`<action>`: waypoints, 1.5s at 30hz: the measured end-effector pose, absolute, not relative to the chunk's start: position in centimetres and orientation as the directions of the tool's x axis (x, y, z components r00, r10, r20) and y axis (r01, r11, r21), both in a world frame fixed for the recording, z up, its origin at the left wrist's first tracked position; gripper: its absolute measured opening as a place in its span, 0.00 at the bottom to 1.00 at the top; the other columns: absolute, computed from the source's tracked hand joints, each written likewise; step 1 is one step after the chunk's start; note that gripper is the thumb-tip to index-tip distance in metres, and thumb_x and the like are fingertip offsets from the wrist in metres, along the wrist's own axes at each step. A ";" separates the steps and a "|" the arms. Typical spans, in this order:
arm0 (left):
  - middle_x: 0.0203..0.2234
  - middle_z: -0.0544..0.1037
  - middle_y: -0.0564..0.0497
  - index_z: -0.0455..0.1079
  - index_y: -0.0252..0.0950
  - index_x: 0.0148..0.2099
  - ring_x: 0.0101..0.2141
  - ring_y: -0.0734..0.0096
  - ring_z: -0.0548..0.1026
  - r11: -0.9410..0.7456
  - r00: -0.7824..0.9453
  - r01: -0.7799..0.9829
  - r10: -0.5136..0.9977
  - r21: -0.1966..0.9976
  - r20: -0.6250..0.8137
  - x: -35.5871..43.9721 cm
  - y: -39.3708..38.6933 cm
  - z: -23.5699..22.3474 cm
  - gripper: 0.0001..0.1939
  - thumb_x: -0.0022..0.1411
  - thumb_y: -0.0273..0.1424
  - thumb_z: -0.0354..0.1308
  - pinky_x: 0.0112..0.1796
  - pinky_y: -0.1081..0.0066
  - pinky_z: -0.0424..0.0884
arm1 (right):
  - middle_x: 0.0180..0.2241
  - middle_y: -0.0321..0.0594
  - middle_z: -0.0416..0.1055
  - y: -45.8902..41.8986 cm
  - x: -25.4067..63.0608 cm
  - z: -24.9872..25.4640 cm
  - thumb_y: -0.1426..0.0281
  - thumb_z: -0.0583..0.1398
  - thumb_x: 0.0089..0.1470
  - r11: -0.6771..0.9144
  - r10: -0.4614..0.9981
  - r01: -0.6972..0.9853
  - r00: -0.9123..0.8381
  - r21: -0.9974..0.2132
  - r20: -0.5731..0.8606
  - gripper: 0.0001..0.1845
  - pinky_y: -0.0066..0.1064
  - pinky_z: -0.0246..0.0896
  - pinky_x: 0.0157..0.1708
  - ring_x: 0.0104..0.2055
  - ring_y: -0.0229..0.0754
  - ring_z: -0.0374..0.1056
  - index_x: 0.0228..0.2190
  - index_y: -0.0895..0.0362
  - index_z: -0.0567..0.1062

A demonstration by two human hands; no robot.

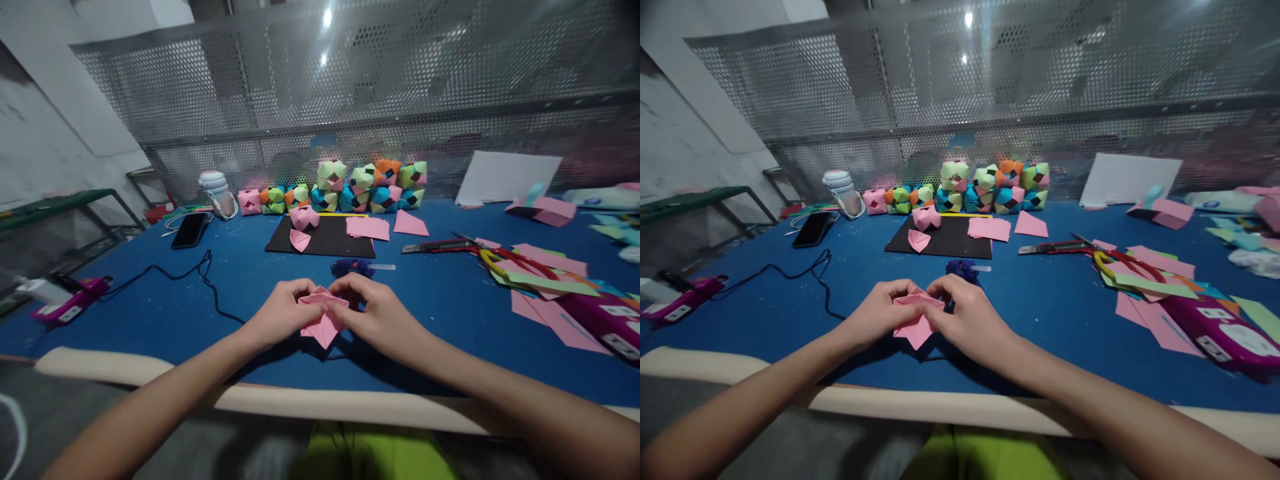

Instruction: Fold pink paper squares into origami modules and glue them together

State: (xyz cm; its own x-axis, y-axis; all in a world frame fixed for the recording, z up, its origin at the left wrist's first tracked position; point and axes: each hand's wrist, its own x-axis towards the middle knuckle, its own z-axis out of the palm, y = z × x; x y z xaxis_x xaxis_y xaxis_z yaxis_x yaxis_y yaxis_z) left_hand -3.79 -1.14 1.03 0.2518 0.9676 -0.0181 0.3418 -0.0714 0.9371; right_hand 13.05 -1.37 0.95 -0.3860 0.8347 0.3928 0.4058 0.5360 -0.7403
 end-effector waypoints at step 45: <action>0.19 0.68 0.57 0.67 0.33 0.26 0.21 0.80 0.62 -0.006 0.216 0.100 0.976 0.995 -0.015 -4.2 -1.1 1.0 0.04 0.49 0.29 0.57 0.24 0.77 0.56 | 0.24 0.35 0.69 -1.7 12.8 -0.1 0.77 0.53 0.49 0.588 0.802 0.332 -0.360 -0.738 0.477 0.08 0.26 0.58 0.28 0.26 0.34 0.64 0.29 0.58 0.71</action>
